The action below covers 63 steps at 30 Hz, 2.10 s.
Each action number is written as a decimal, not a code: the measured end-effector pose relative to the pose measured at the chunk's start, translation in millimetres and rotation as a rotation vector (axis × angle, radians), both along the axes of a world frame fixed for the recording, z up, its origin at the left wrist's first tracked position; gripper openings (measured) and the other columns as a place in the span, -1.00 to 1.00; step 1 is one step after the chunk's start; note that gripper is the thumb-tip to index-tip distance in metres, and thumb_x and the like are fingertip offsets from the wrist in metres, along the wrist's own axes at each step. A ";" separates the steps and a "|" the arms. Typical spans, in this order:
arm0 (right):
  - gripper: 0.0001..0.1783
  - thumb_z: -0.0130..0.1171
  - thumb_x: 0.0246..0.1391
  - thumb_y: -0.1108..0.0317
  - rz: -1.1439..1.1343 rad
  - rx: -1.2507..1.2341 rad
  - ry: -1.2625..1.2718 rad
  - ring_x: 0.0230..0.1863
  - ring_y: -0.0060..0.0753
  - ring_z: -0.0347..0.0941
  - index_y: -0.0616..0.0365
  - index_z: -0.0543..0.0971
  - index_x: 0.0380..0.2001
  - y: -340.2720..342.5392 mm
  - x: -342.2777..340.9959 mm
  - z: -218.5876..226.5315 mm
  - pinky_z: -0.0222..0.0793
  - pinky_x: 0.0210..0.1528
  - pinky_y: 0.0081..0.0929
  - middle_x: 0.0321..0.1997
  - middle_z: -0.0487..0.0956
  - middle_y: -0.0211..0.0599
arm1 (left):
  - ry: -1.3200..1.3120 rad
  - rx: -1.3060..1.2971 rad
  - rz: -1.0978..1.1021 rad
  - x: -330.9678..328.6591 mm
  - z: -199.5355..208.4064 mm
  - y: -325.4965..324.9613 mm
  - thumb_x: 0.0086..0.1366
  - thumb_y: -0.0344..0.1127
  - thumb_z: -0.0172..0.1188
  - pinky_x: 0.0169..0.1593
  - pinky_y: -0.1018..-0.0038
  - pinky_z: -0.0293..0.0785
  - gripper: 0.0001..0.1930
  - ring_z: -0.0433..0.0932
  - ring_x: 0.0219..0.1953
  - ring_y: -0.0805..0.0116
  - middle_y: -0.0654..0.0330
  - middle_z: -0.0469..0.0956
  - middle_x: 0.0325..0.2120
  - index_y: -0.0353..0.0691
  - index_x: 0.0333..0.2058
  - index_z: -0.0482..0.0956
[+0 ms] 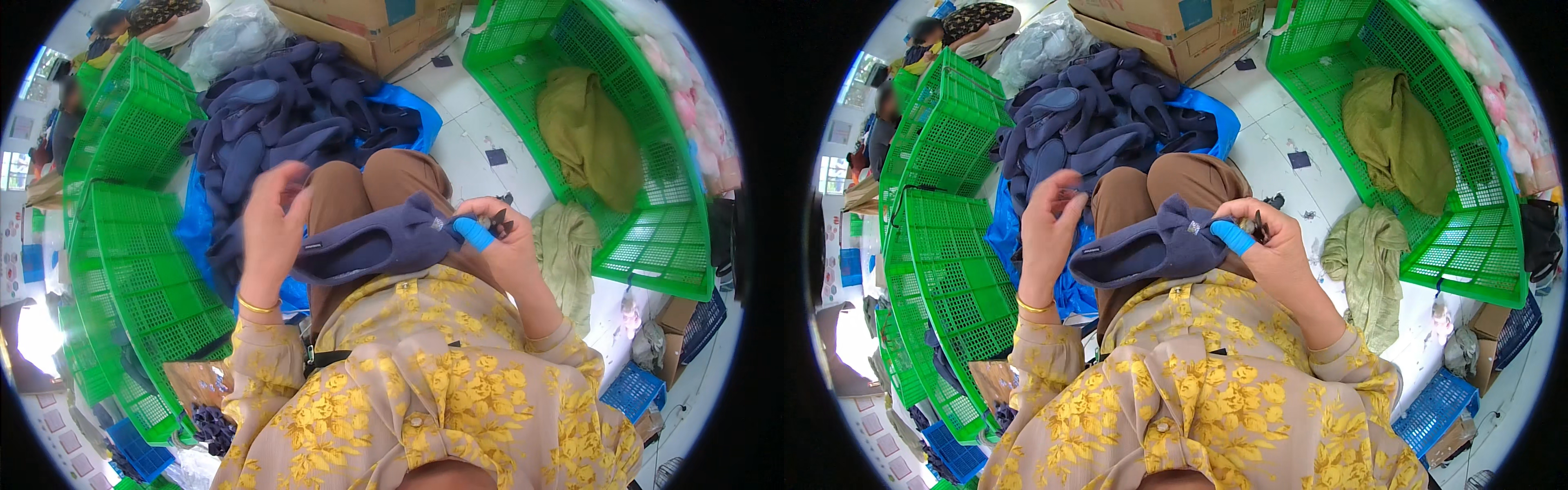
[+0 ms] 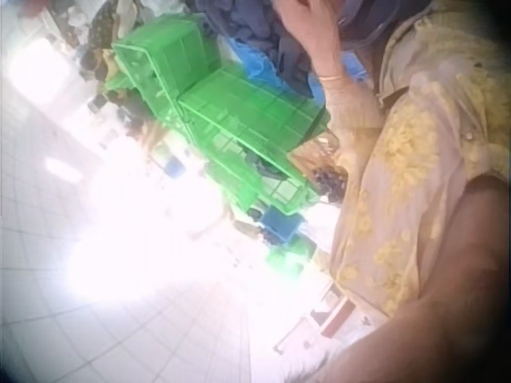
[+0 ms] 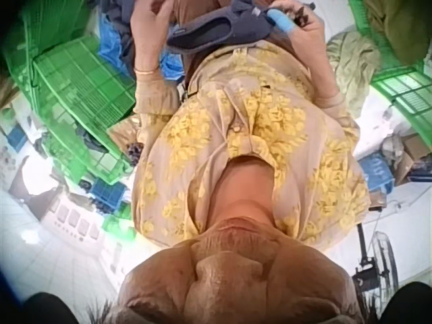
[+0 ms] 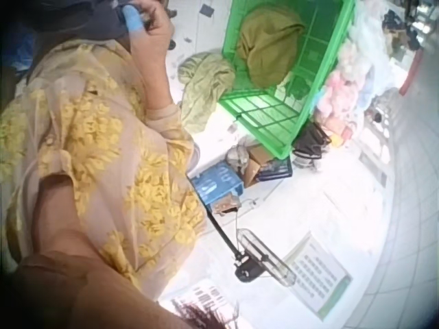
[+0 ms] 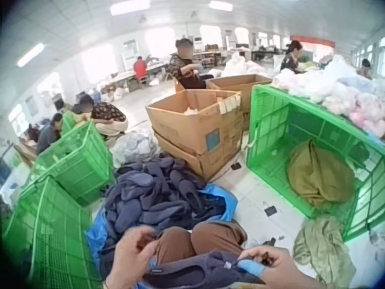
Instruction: The person sits on the floor and uses a blue-handled tool to stitch the upper part of dark blue slippers. They handle each slipper one at a time, pulling the thread and adjusting the fabric before moving to the next item.
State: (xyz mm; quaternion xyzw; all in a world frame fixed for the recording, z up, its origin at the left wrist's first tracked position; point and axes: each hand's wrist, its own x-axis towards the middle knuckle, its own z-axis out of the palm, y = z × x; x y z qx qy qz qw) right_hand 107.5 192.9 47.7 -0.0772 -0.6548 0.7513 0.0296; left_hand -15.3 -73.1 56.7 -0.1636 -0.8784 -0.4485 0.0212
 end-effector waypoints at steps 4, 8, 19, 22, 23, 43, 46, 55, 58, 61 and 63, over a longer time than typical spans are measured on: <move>-0.89 0.20 0.09 0.52 0.059 0.069 0.018 -0.38 -0.77 0.36 0.20 0.58 -0.27 -7.3 -2.0 6.8 0.28 -0.36 -0.74 -0.33 0.55 -0.54 | -0.037 -0.041 -0.098 20.0 15.6 16.6 0.20 -0.47 0.21 -0.25 0.60 0.42 -0.62 0.49 -0.29 0.48 0.25 0.52 -0.17 -0.26 0.01 0.45; -0.80 0.25 -0.02 0.55 0.123 0.277 0.142 -0.46 -0.68 0.35 0.17 0.59 -0.26 -17.9 -3.3 9.5 0.22 -0.47 -0.69 -0.37 0.57 -0.45 | -0.743 0.430 -0.360 49.9 23.2 44.8 0.24 -0.39 0.24 -0.33 0.69 0.37 -0.75 0.40 -0.41 0.66 0.39 0.53 -0.36 -0.33 -0.13 0.53; -0.89 0.10 0.13 0.48 0.069 0.200 0.191 -0.54 -0.56 0.27 0.11 0.46 -0.26 -22.0 12.2 24.3 0.22 -0.45 -0.61 -0.47 0.43 -0.42 | -0.755 0.588 -0.342 62.3 24.9 28.4 0.18 -0.59 0.21 -0.16 0.67 0.40 -0.81 0.47 -0.26 0.62 0.31 0.53 -0.26 -0.35 -0.20 0.56; -0.88 0.10 0.13 0.47 0.201 0.407 0.186 -0.55 -0.54 0.26 0.12 0.47 -0.24 -10.1 14.4 27.6 0.21 -0.46 -0.62 -0.47 0.42 -0.39 | -0.677 0.574 -0.434 63.0 21.6 24.2 0.18 -0.61 0.21 -0.07 0.61 0.40 -0.82 0.47 -0.18 0.54 0.27 0.51 -0.23 -0.37 -0.21 0.56; -0.80 0.13 0.03 0.57 0.229 0.427 0.209 -0.53 -0.54 0.34 0.15 0.48 -0.23 -9.6 14.4 27.8 0.28 -0.44 -0.61 -0.45 0.46 -0.36 | -0.648 0.567 -0.473 63.1 19.8 22.9 0.18 -0.61 0.20 -0.05 0.59 0.39 -0.82 0.47 -0.16 0.51 0.25 0.51 -0.23 -0.37 -0.21 0.56; -0.36 0.18 -0.43 0.69 0.570 0.557 0.259 -0.35 -0.15 0.55 0.16 0.57 -0.09 -1.6 10.7 46.1 0.46 -0.34 -0.40 -0.30 0.61 -0.16 | -0.654 0.558 -0.596 63.5 8.0 13.2 0.21 -0.60 0.16 -0.06 0.57 0.40 -0.83 0.48 -0.16 0.47 0.21 0.52 -0.22 -0.37 -0.19 0.56; -0.36 0.19 -0.44 0.68 0.568 0.542 0.270 -0.38 -0.15 0.55 0.16 0.57 -0.08 -2.3 10.8 45.7 0.45 -0.37 -0.39 -0.32 0.61 -0.16 | -0.658 0.561 -0.598 63.6 7.6 12.8 0.22 -0.60 0.16 -0.06 0.57 0.40 -0.83 0.49 -0.16 0.48 0.21 0.53 -0.22 -0.37 -0.19 0.56; -0.37 0.20 -0.42 0.68 0.597 0.505 0.223 -0.37 -0.18 0.57 0.16 0.58 -0.08 1.9 10.6 51.9 0.46 -0.39 -0.42 -0.28 0.64 -0.19 | -0.602 0.509 -0.645 63.4 10.7 13.1 0.20 -0.60 0.18 -0.11 0.56 0.43 -0.87 0.53 -0.22 0.45 0.21 0.57 -0.29 -0.35 -0.26 0.59; -0.36 0.19 -0.42 0.68 0.634 0.520 0.278 -0.31 -0.19 0.59 0.16 0.58 -0.08 2.1 10.7 49.7 0.49 -0.34 -0.42 -0.21 0.64 -0.21 | -0.577 0.508 -0.673 63.3 10.9 12.9 0.18 -0.60 0.19 -0.13 0.54 0.45 -0.89 0.55 -0.24 0.42 0.21 0.59 -0.32 -0.33 -0.30 0.60; -0.36 0.19 -0.42 0.67 0.656 0.569 0.342 -0.25 -0.18 0.59 0.16 0.57 -0.07 0.3 10.2 49.9 0.50 -0.31 -0.40 -0.16 0.64 -0.22 | -0.572 0.531 -0.701 62.4 11.1 13.0 0.15 -0.63 0.20 -0.13 0.52 0.47 -0.87 0.56 -0.24 0.39 0.19 0.60 -0.32 -0.33 -0.32 0.61; -0.36 0.20 -0.42 0.66 0.672 0.593 0.347 -0.23 -0.18 0.59 0.15 0.57 -0.07 0.8 10.1 51.3 0.50 -0.31 -0.39 -0.15 0.64 -0.23 | -0.568 0.529 -0.718 61.4 10.9 12.2 0.13 -0.65 0.19 -0.13 0.51 0.47 -0.85 0.57 -0.23 0.37 0.19 0.60 -0.32 -0.33 -0.32 0.61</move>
